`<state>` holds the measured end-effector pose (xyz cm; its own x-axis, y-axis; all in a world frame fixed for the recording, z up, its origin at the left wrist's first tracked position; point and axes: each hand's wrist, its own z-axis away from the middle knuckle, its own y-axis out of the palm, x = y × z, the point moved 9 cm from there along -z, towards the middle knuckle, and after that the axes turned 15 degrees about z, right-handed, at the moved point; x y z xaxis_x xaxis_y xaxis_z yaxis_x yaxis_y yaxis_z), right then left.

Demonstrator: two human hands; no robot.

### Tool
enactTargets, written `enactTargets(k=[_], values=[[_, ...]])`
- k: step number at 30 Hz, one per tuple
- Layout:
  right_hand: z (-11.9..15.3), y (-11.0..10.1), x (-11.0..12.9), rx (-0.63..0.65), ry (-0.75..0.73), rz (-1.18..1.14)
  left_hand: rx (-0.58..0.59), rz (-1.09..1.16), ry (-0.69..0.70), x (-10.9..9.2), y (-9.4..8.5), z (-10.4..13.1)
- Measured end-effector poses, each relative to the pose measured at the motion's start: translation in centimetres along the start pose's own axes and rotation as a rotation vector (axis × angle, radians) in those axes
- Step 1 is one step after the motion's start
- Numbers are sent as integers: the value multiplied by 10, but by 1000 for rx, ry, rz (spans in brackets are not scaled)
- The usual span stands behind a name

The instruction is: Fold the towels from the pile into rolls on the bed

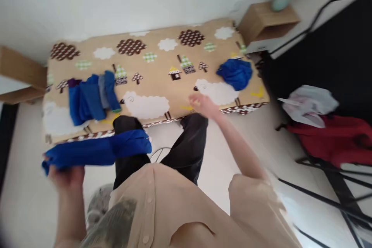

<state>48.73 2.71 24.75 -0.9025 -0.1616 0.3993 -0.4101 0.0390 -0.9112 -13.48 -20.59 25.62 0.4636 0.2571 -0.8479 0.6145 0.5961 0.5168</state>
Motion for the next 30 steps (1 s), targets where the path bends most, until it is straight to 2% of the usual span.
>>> enactTargets(k=[2, 4, 6, 8, 9, 11, 13, 15, 17, 20, 22, 24, 25, 27, 30], values=[[68, 100, 89, 316, -212, -218, -111, 215, 55, 6, -22, -14], [139, 185, 162, 562, -275, -340, -182, 361, 64, 6, -50, -26], [191, 249, 217, 679, -279, -355, -251, 408, 41, 0, -81, -31], [218, 290, 256, 692, -254, -379, -311, 329, 30, -11, -113, -29], [222, 302, 267, 653, -223, -395, -332, 235, 35, -17, -128, -26], [214, 308, 275, 526, -147, -442, -357, 4, 40, -27, -154, -22], [195, 297, 266, 355, -47, -476, -353, -127, 24, -29, -174, -19], [172, 281, 252, 207, 26, -473, -348, -97, -18, -19, -190, -17], [148, 270, 248, 152, 30, -450, -382, -60, -68, -4, -204, -15], [119, 271, 260, 202, -29, -450, -450, -250, -121, 16, -218, -7], [109, 274, 272, 234, -55, -473, -408, -497, -124, 24, -213, -2], [106, 275, 283, 253, -53, -487, -289, -806, -24, 22, -189, 5], [106, 273, 286, 253, -38, -488, -205, -951, 68, 20, -170, 11], [111, 261, 290, 227, -8, -484, 19, -1134, 289, 21, -116, 28], [121, 227, 303, 166, -61, -465, 448, -1117, 456, 44, -25, 64]])
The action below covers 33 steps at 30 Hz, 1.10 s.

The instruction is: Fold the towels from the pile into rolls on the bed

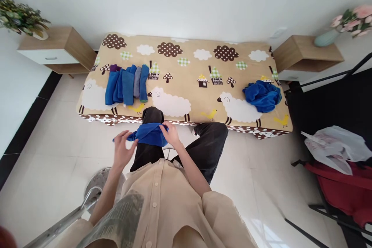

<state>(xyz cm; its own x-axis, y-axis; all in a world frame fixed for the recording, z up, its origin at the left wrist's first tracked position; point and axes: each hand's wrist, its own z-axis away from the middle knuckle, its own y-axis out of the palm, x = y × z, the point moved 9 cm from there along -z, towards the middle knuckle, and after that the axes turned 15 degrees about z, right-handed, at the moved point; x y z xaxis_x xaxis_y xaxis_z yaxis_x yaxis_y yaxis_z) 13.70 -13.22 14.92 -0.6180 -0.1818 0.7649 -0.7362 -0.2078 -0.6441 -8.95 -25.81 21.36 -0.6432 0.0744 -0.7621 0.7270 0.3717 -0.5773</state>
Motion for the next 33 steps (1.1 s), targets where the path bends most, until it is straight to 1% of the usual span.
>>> enactTargets(k=[2, 4, 5, 6, 8, 9, 11, 12, 14, 17, 21, 23, 25, 26, 28, 31, 33], values=[[11, -15, 24, 24, -93, 45, 160, 34, 134, -41, 41, -9], [21, -26, 47, 84, -194, 102, 212, 30, 204, -67, 67, -21], [26, -32, 55, 110, -239, 130, 222, 24, 226, -74, 75, -26], [31, -38, 62, 128, -276, 156, 231, 20, 246, -80, 81, -31], [37, -55, 66, 123, -311, 192, 270, 30, 283, -85, 84, -35], [39, -66, 65, 99, -311, 206, 293, 43, 299, -85, 82, -35], [43, -88, 60, 55, -301, 226, 327, 59, 306, -81, 72, -32], [45, -96, 57, 49, -300, 232, 335, 56, 291, -75, 65, -30], [50, -105, 54, 84, -320, 235, 323, 27, 221, -59, 49, -28], [58, -110, 51, 159, -356, 218, 258, -44, 81, -23, 25, -31], [65, -125, 38, 166, -290, 168, 143, -87, -64, 27, -9, -39], [69, -135, 28, 171, -237, 115, 44, -70, -89, 43, -35, -42], [77, -138, 18, 206, -187, 67, -102, -56, -73, 50, -71, -44], [82, -136, 13, 240, -164, 49, -187, -55, -57, 50, -91, -44], [96, -119, 2, 335, -128, 22, -365, -70, -34, 48, -131, -42], [124, -73, -14, 519, -115, 14, -589, -83, -16, 41, -180, -37], [143, -44, -25, 620, -132, 80, -680, -62, -14, 36, -202, -33]])
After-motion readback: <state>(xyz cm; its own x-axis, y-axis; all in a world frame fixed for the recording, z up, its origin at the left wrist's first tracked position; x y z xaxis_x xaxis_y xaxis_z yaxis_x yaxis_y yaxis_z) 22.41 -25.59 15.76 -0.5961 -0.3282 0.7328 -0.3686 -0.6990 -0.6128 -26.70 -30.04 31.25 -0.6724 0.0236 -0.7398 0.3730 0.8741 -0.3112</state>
